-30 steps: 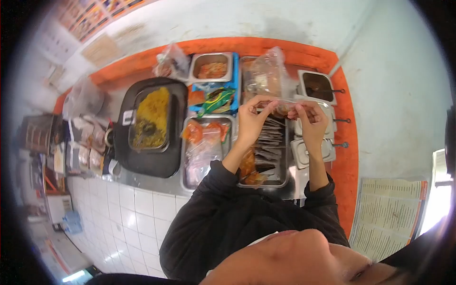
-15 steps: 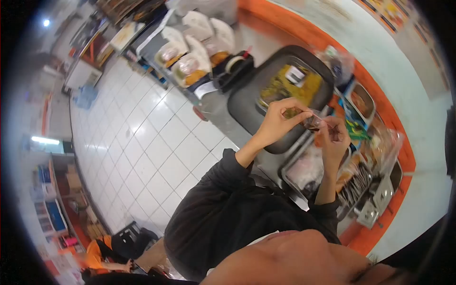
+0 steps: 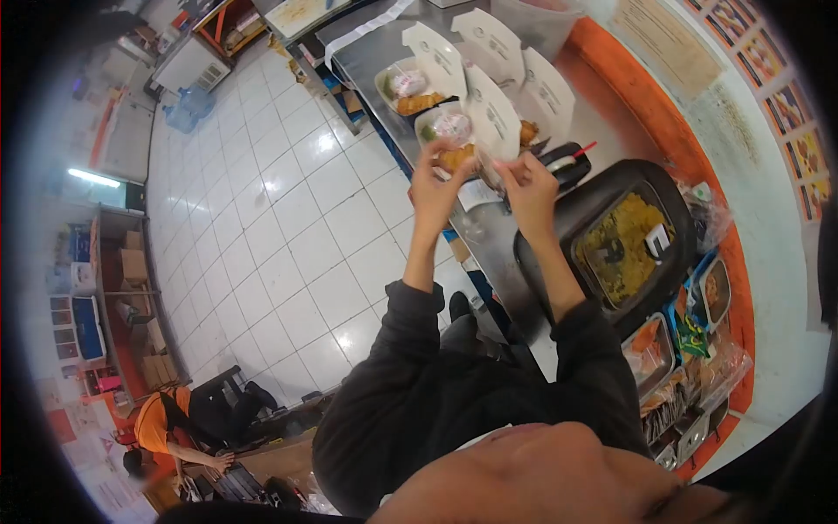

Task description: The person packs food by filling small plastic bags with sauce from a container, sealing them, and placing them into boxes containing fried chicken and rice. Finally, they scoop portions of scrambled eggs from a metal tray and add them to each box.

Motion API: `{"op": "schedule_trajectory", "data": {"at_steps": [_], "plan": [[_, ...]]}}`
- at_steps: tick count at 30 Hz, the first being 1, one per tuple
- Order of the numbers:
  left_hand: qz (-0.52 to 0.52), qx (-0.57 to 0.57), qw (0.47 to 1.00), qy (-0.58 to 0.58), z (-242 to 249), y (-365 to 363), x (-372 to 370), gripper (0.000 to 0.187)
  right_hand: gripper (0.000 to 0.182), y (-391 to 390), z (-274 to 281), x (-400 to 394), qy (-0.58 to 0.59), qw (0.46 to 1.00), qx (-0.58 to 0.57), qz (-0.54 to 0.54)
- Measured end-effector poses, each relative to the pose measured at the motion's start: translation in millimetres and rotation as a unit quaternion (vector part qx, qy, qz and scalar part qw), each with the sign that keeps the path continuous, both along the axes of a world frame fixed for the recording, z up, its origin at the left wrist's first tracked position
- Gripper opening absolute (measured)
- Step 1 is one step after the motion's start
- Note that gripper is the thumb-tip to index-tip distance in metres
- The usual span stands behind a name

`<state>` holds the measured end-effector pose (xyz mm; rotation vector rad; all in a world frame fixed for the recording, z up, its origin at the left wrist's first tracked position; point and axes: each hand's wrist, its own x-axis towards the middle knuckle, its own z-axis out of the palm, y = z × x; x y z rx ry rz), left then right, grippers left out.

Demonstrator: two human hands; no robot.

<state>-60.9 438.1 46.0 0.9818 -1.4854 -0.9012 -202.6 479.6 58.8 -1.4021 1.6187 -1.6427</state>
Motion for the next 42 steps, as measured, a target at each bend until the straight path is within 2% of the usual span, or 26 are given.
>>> {"op": "schedule_trajectory", "data": {"at_steps": [1, 3, 5, 7, 9, 10, 12, 14, 16, 18, 19, 20, 21, 23, 24, 25, 28, 29, 31, 32, 33, 35, 38, 40, 42], "plan": [[0.11, -0.012, 0.994, 0.014, -3.9, -10.9, 12.6, 0.038, 0.018, -23.1, -0.9, 12.3, -0.017, 1.0, -0.023, 0.0], [0.14, 0.014, 0.99, 0.002, -17.3, -25.5, 44.7, 0.042, 0.02, -70.6, -13.8, 25.8, -0.132, 0.99, 0.036, 0.034], [0.166, 0.042, 0.985, -0.012, -28.6, -33.4, 56.7, 0.047, 0.021, -117.1, -32.7, 37.5, -0.134, 0.989, 0.052, 0.018], [0.135, 0.075, 0.988, -0.01, -39.6, -33.7, 60.2, 0.037, 0.022, -133.5, -67.7, 41.5, -0.141, 0.987, 0.076, -0.007], [0.105, 0.08, 0.991, -0.025, -68.4, -40.1, 63.6, 0.036, 0.027, -137.0, -100.4, 38.4, 0.038, 0.994, -0.009, -0.106], [0.079, 0.083, 0.993, -0.032, -75.8, -43.9, 59.6, 0.034, 0.027, -124.2, -92.9, 36.4, 0.035, 0.992, -0.009, -0.118], [0.059, 0.083, 0.994, -0.033, -83.1, -44.2, 53.2, 0.032, 0.03, -67.5, -76.4, 26.7, -0.011, 1.0, 0.019, -0.009], [0.07, 0.076, 0.994, -0.025, -82.6, -44.8, 41.7, 0.031, 0.025, 0.8, -57.8, 1.4, -0.03, 0.997, 0.033, 0.065], [0.034, 0.042, 0.998, -0.026, -77.7, -44.5, 24.1, 0.03, 0.017, 75.7, -30.1, -33.8, 0.009, 0.992, 0.106, 0.065], [-0.003, 0.003, 1.0, -0.03, -100.6, -51.9, 1.1, 0.027, 0.013, 143.9, -22.3, -73.6, 0.022, 0.993, 0.106, -0.036], [-0.043, 0.017, 0.999, 0.012, -74.7, -29.8, -23.2, 0.025, 0.009, 180.9, -20.1, -87.7, 0.037, 0.992, 0.101, -0.072], [-0.074, 0.035, 0.995, 0.049, -38.0, -3.3, -39.1, 0.023, 0.008, 218.6, -16.2, -97.8, 0.027, 0.98, 0.118, -0.157], [-0.098, -0.012, 0.995, 0.028, -27.1, 12.5, -56.3, 0.021, 0.008, 253.3, -14.5, -107.2, 0.013, 0.963, 0.133, -0.235], [-0.153, -0.097, 0.983, -0.002, -18.5, 46.2, -92.7, 0.018, 0.01, 321.0, -12.6, -121.7, -0.015, 0.912, 0.111, -0.395], [-0.169, -0.078, 0.982, 0.012, -19.7, 62.9, -108.3, 0.016, 0.01, 352.8, -12.8, -123.8, -0.039, 0.866, 0.166, -0.469], [-0.201, -0.097, 0.975, -0.007, -14.8, 81.3, -123.8, 0.014, 0.012, 380.3, -26.8, -127.3, 0.011, 0.84, 0.121, -0.528], [-0.267, -0.134, 0.954, -0.024, 14.0, 141.5, -163.2, 0.011, 0.014, 446.5, -53.3, -127.0, -0.076, 0.749, 0.147, -0.642], [-0.295, -0.149, 0.944, -0.016, 17.7, 161.0, -173.6, 0.01, 0.014, 456.9, -64.4, -127.2, -0.084, 0.748, 0.152, -0.64], [-0.33, -0.15, 0.932, -0.025, 16.8, 197.3, -192.7, 0.008, 0.014, 477.3, -86.5, -133.3, -0.008, 0.825, 0.206, -0.526], [-0.364, -0.151, 0.919, -0.027, 15.2, 214.0, -200.1, 0.007, 0.015, 482.8, -97.3, -137.5, 0.074, 0.877, 0.221, -0.42], [-0.356, -0.149, 0.922, -0.037, 13.6, 230.0, -205.9, 0.007, 0.019, 477.2, -92.0, -134.5, 0.009, 0.905, 0.238, -0.353], [-0.407, -0.164, 0.898, -0.038, 11.8, 259.6, -211.1, 0.007, 0.02, 472.7, -111.6, -128.5, 0.169, 0.882, 0.265, -0.352], [-0.405, -0.147, 0.9, -0.071, 3.2, 297.0, -215.3, 0.008, 0.021, 475.2, -123.5, -135.5, 0.094, 0.899, 0.268, -0.332], [-0.4, -0.134, 0.902, -0.088, -17.0, 316.4, -213.8, 0.007, 0.018, 481.3, -131.3, -141.5, 0.107, 0.901, 0.287, -0.307], [-0.463, 0.063, 0.877, -0.113, -31.3, 337.5, -215.5, 0.008, 0.016, 483.5, -117.8, -147.0, -0.059, 0.913, 0.292, -0.277]]}}
